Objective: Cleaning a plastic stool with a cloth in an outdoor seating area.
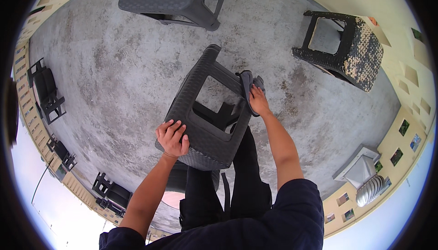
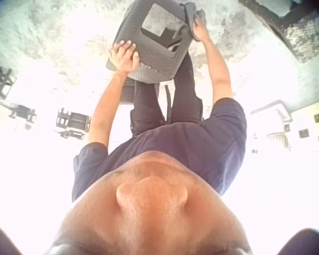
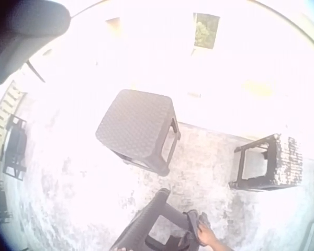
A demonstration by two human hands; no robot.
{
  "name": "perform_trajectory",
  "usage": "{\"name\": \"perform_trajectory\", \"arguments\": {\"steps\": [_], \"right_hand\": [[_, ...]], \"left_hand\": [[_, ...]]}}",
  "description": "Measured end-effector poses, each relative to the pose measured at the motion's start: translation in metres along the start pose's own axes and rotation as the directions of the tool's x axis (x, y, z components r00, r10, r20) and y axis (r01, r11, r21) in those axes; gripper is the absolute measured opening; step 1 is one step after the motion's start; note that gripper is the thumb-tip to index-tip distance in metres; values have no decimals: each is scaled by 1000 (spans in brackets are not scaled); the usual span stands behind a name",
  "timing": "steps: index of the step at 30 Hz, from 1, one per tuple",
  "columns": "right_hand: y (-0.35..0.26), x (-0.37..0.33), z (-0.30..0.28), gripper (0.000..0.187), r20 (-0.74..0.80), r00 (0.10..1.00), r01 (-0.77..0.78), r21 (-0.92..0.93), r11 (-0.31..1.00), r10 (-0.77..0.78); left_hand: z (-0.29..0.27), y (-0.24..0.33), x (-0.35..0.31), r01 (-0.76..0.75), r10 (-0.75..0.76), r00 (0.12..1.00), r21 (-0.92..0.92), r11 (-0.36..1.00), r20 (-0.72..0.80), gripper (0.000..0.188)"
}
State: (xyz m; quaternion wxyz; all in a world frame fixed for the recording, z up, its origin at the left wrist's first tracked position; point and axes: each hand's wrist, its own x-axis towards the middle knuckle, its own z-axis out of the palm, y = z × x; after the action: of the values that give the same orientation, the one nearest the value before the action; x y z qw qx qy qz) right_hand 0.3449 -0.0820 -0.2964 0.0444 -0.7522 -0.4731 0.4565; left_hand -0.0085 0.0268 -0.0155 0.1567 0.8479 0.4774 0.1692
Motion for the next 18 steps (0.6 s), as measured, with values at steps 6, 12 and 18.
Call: {"name": "perform_trajectory", "arguments": {"steps": [6, 12, 18], "right_hand": [[-112, 22, 2, 55, 140, 983, -115, -60, 991, 123], [-212, 88, -2, 60, 93, 995, 45, 24, 999, -47], [-224, 79, -13, 60, 145, 988, -58, 47, 997, 51]], "left_hand": [[-13, -10, -10, 29, -30, 1000, 62, 998, 4, 26], [-8, -2, 2, 7, -8, 1000, 11, 1000, 6, 25], [-12, -9, -5, 33, -33, 999, -1, 999, 12, 27]]}}
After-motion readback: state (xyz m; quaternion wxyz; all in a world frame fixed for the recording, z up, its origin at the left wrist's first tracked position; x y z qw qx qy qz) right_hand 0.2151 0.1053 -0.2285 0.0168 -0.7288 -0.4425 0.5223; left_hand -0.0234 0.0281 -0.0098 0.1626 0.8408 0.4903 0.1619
